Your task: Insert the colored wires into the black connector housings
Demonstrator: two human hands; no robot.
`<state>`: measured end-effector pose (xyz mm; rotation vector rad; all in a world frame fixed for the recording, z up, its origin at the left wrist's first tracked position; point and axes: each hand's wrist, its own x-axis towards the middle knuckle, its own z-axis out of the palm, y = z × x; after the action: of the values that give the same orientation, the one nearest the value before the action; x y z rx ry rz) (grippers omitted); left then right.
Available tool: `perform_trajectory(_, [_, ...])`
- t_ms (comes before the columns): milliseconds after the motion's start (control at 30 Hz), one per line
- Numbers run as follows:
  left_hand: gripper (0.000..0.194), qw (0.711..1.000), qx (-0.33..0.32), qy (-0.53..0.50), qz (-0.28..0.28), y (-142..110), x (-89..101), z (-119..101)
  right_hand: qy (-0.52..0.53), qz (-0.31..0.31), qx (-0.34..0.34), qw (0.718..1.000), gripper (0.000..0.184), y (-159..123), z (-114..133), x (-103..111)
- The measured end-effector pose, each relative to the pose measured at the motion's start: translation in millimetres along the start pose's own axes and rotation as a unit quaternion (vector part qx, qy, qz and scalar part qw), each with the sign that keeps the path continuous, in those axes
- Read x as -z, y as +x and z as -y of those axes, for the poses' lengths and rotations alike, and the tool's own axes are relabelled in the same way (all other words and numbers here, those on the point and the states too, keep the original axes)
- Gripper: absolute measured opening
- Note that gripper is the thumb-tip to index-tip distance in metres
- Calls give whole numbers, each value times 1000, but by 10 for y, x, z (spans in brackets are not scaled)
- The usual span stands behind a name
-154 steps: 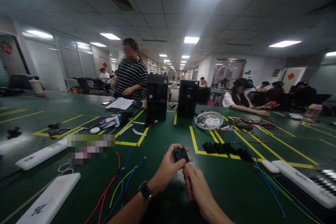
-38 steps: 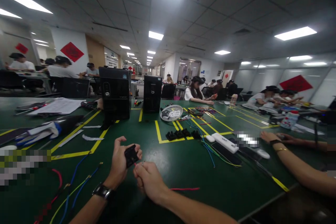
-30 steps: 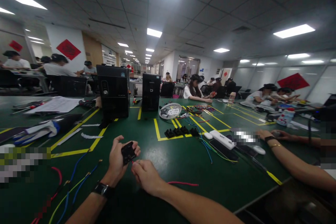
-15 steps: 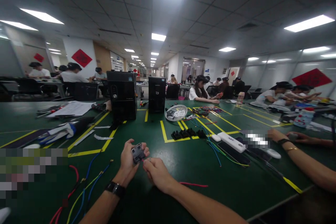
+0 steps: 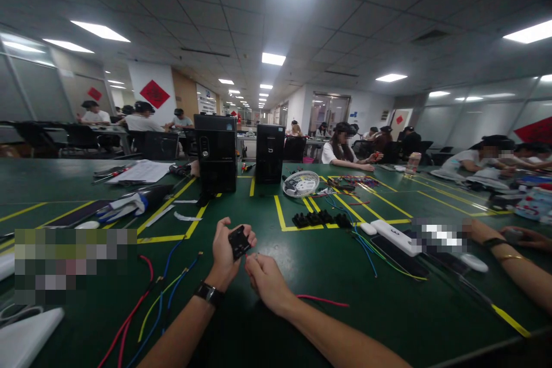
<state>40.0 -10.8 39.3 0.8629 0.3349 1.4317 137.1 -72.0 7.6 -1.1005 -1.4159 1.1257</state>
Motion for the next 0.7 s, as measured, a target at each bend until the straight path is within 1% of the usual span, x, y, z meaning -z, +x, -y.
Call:
perform_trajectory(133, [21,999,-15,35,16,3,42,26,13,0,-14,1000,34,-20,12,14])
perform_trajectory(233, [20,999,-7,25,33,6,40,49,10,-4,-14,1000,35,-27,-4,23])
perform_trajectory(367, [22,1000,11,3,16,0,38,34,-13,-7,0,1000,38,-22,-16,-10])
perform_trajectory(500, [20,1000,-1,16,12,-7,28,25,-5,-9,7,1000,38,-40,8,-6])
perform_trajectory(633, [23,1000,31,-3,5,-1,22,29,-26,-4,12,1000,39,-44,18,6])
perform_trajectory(700, [23,999,35,2,6,0,36,29,-27,-7,10,1000,38,-44,22,1])
